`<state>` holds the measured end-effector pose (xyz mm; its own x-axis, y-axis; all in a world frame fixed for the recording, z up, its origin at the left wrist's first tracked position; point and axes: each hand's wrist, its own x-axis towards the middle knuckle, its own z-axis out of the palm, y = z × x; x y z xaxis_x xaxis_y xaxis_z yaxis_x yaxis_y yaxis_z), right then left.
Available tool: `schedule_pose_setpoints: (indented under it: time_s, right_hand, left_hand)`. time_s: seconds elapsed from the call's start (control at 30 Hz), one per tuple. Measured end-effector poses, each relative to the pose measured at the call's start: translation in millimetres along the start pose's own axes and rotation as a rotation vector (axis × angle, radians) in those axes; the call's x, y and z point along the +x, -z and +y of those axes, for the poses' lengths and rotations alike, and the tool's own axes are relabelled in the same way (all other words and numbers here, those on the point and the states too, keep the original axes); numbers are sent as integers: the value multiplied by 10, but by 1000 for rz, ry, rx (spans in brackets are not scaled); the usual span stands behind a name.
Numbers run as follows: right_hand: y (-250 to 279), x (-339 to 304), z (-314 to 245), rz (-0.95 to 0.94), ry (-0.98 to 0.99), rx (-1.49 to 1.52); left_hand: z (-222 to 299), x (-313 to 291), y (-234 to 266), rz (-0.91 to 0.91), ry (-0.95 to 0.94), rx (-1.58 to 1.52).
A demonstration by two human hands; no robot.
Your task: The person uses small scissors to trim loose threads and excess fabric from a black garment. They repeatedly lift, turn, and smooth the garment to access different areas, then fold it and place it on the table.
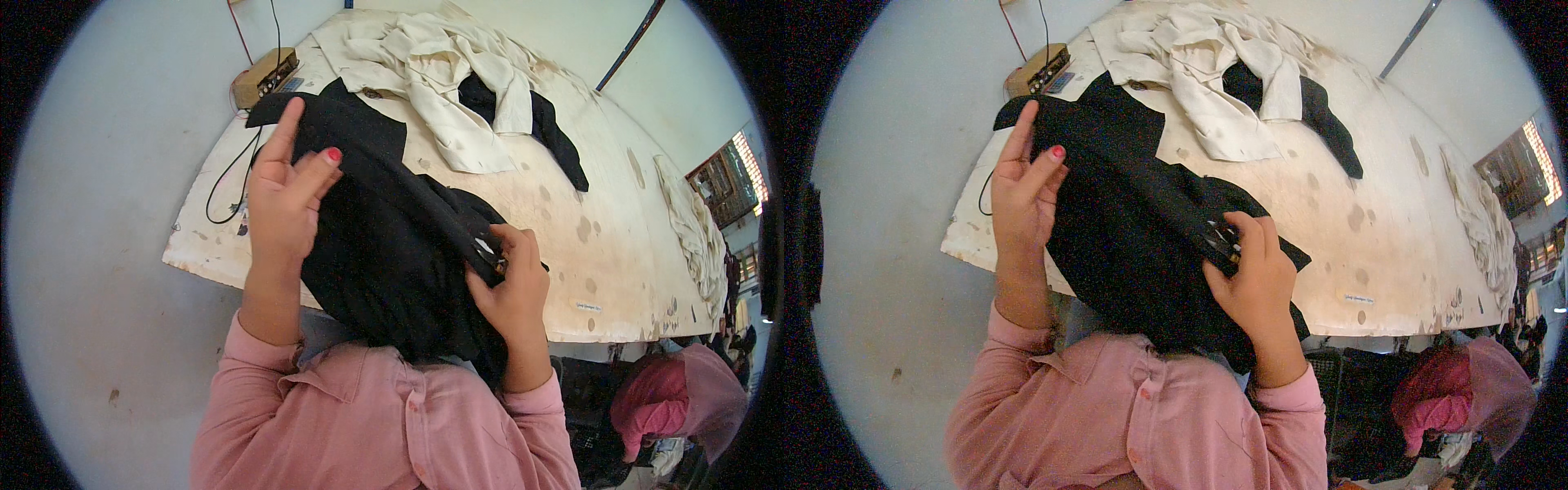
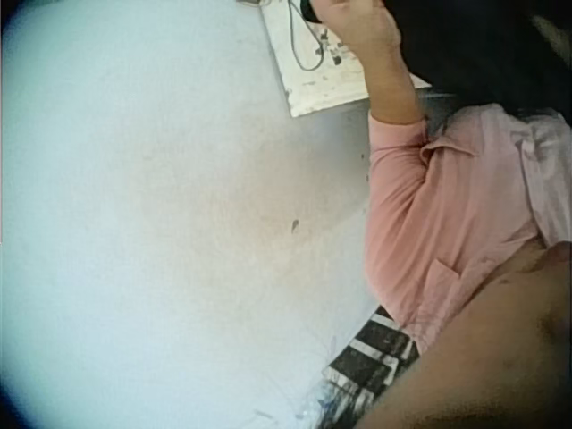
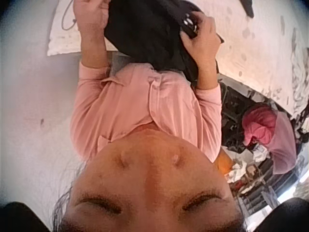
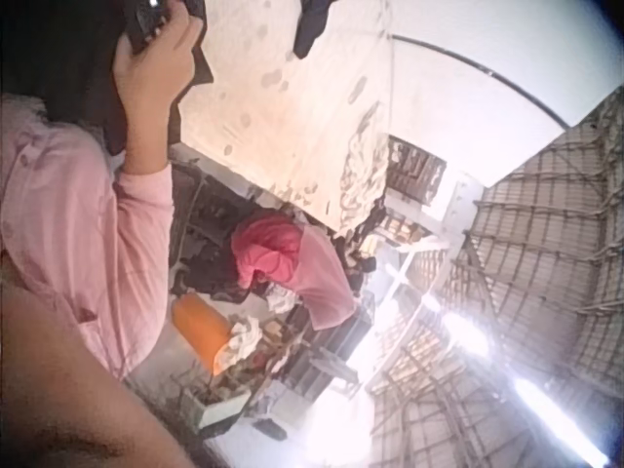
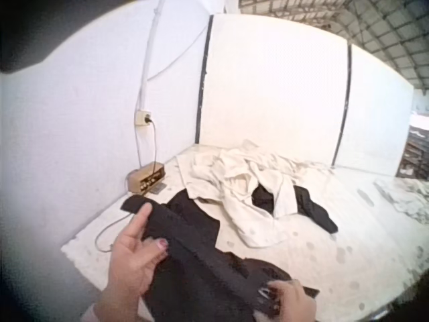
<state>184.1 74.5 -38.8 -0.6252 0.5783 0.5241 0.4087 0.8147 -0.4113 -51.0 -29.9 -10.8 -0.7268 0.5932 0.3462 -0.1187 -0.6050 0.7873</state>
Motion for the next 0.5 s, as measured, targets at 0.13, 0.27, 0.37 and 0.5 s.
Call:
schedule_pose_setpoints:
  time_s: [0.13,0.27,0.37,0.5]
  right_hand:
    - [75,-123,8,-126,-162,-53]
    - [321,173,686,252,-328,-468]
    - [745,693,689,617,-88,-421]
    - [791,787,635,202,-93,-135]
  left_hand:
    - [15,189,156,34,-61,-29]
    - [153,370,124,-39,-174,18]
    - [295,401,-63,-124,-310,-4]
    - [372,460,88,6,-378,2]
